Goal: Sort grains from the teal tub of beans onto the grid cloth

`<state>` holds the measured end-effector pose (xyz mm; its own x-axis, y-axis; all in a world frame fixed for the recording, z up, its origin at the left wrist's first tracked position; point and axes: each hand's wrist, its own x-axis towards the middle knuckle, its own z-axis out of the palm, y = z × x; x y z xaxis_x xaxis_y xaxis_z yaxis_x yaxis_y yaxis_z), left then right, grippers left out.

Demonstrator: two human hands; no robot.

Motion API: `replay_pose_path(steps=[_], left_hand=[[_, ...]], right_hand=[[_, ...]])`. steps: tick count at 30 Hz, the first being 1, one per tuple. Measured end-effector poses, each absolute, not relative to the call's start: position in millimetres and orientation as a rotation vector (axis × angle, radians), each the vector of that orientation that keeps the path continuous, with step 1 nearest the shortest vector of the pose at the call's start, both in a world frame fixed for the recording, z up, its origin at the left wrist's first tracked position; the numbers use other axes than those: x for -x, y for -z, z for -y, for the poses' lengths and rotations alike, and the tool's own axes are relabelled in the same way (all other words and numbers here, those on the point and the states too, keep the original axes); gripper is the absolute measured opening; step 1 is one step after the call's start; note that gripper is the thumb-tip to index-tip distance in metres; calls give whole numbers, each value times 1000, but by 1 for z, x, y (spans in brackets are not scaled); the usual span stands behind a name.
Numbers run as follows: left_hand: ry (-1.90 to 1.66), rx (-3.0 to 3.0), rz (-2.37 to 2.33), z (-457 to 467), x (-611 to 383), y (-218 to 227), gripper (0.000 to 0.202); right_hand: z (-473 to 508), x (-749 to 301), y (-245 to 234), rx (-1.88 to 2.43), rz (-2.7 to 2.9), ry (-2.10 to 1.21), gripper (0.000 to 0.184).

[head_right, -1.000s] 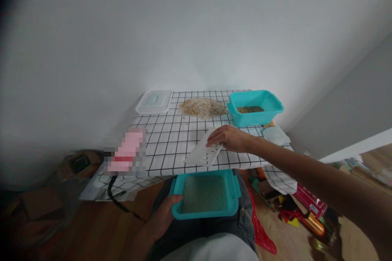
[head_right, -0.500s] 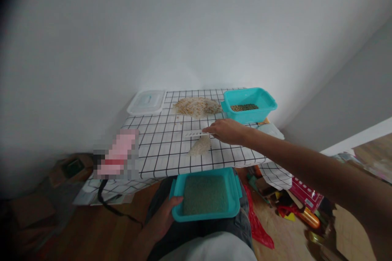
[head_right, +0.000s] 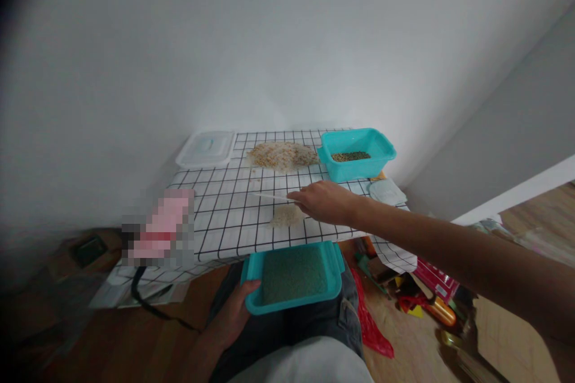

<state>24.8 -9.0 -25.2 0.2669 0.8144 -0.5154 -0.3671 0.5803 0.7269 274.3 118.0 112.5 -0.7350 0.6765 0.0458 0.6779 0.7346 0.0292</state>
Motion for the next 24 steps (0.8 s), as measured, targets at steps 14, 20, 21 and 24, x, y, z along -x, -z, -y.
replay_pose_path(steps=[14, 20, 21, 24], left_hand=[[-854, -529, -1037, 7, -28, 5, 37], [-874, -523, -1052, 10, -32, 16, 31], [-885, -526, -1054, 11, -32, 18, 31], [-890, -611, -1119, 14, -27, 21, 22]], right_hand=[[-112, -272, -114, 1121, 3107, 320, 25], [-104, -262, -122, 1157, 3096, 284, 30], [-109, -262, -124, 1185, 3066, 293, 31], [-128, -265, -130, 1301, 2966, 309, 34]])
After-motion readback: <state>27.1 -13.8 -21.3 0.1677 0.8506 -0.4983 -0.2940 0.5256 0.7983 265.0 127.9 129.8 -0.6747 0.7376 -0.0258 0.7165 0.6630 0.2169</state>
